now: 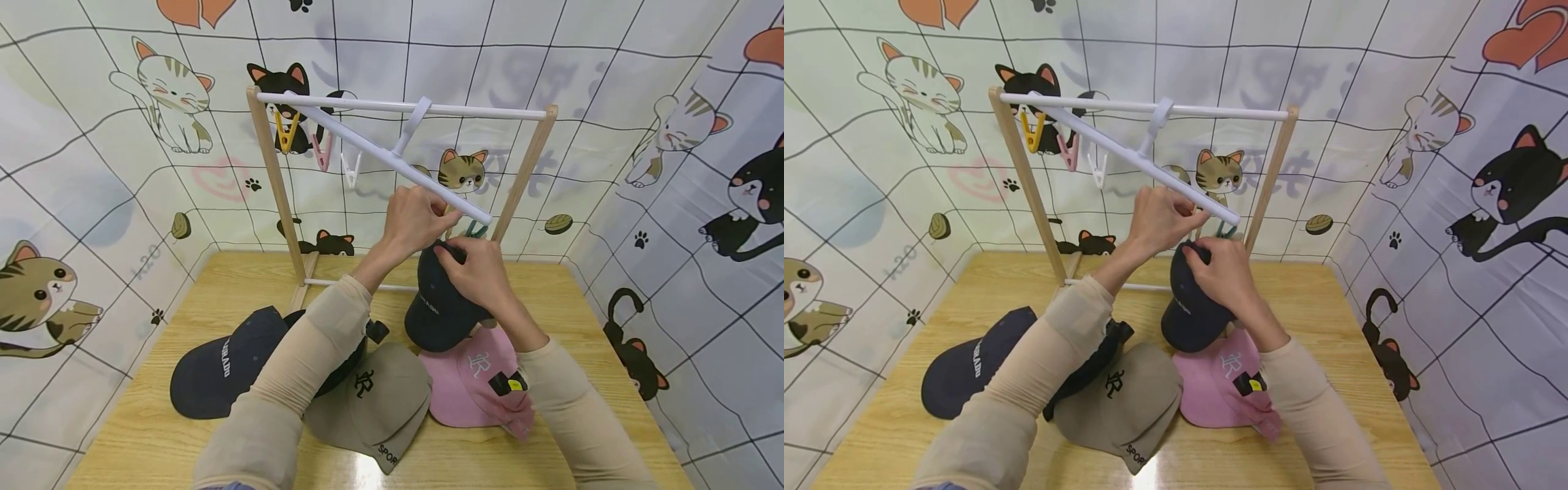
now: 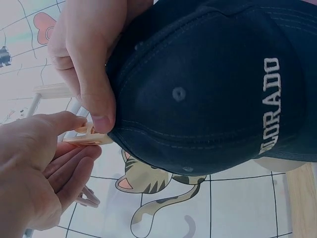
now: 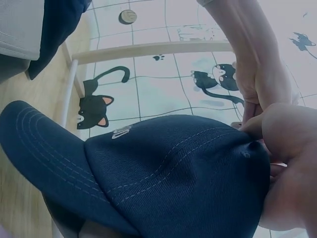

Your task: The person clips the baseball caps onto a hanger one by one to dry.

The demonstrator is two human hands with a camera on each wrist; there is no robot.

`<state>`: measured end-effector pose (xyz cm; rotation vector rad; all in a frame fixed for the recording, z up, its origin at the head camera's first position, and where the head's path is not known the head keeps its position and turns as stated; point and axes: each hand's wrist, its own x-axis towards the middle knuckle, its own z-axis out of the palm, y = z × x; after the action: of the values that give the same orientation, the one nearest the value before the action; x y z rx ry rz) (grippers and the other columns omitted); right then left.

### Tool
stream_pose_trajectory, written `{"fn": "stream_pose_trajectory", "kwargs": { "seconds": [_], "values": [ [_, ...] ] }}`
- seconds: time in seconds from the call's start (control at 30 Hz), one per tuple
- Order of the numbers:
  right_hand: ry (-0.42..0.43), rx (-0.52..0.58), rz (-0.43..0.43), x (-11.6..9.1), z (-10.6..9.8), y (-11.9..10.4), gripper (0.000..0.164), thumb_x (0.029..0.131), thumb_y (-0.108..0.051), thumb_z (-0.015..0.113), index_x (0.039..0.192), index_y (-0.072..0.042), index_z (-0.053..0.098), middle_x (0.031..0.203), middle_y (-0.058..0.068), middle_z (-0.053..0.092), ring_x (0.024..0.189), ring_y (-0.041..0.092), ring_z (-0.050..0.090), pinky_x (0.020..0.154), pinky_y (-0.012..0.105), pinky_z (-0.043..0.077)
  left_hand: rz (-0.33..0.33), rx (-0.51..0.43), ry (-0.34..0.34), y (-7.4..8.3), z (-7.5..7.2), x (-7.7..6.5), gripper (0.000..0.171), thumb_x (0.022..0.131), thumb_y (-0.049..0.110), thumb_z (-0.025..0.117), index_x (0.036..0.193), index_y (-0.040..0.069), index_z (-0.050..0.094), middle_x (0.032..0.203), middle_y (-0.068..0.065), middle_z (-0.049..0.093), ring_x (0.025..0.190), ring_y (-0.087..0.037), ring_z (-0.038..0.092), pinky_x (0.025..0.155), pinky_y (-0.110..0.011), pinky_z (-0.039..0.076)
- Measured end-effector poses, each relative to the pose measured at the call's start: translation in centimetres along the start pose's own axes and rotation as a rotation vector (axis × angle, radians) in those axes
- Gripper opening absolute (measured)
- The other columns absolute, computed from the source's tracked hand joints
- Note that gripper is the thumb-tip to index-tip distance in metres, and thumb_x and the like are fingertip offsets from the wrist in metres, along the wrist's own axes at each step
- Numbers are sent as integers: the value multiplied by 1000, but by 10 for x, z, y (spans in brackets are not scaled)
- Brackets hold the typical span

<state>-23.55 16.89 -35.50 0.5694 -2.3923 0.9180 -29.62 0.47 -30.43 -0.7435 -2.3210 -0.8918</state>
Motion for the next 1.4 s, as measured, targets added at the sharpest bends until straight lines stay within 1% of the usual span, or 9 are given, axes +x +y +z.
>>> {"fn": "stream_pose_trajectory", "kwargs": {
  "seconds": [0.2,0.3,0.43,0.7,0.93,1.0,1.17,1.4],
  "values": [
    [43,-43,20,-1,5,-2,18,103,-13,78,96,1,85,64,11,70,56,17,53,60,31,38,6,-7,7,1,1,0,39,100,31,86,66,11,81,61,-3,74,52,-11,50,52,-19,22],
    [64,-46,32,-3,7,-3,19,103,-13,77,97,3,85,67,13,73,56,21,54,59,32,36,7,-3,9,1,1,0,40,100,31,86,65,11,80,60,-2,73,52,-11,48,52,-19,22],
    [93,-57,45,-4,11,-2,21,103,-15,77,96,3,86,70,15,77,55,22,55,58,32,33,7,4,11,2,1,0,40,100,31,86,66,11,80,61,-3,74,53,-11,50,53,-19,23],
    [174,-58,56,-6,18,-1,24,103,-17,78,92,3,86,69,16,77,55,27,61,57,33,35,6,2,14,3,1,-1,39,99,30,86,67,10,80,62,-3,75,54,-12,51,53,-19,23],
    [222,-59,29,-7,22,2,26,103,-16,79,89,6,83,63,17,72,50,23,53,54,32,32,6,-5,17,3,2,-1,39,99,30,86,67,9,80,62,-4,75,53,-12,51,52,-18,22],
    [233,-65,21,-8,22,2,26,102,-16,80,89,6,83,64,18,73,50,24,54,54,32,33,9,-4,17,3,2,-1,39,99,30,86,67,9,80,62,-4,74,53,-12,50,52,-18,22],
    [246,-79,11,-8,22,3,26,102,-16,81,89,7,82,69,20,75,53,32,63,56,33,37,8,0,14,3,2,-1,41,100,30,86,65,10,78,62,-4,74,52,-11,49,53,-19,22],
    [268,-85,-16,-9,22,4,26,102,-15,81,87,6,80,69,20,74,55,34,64,58,35,38,14,0,17,3,2,0,41,99,31,87,65,9,78,62,-4,74,52,-12,48,53,-19,21]
  ]
}}
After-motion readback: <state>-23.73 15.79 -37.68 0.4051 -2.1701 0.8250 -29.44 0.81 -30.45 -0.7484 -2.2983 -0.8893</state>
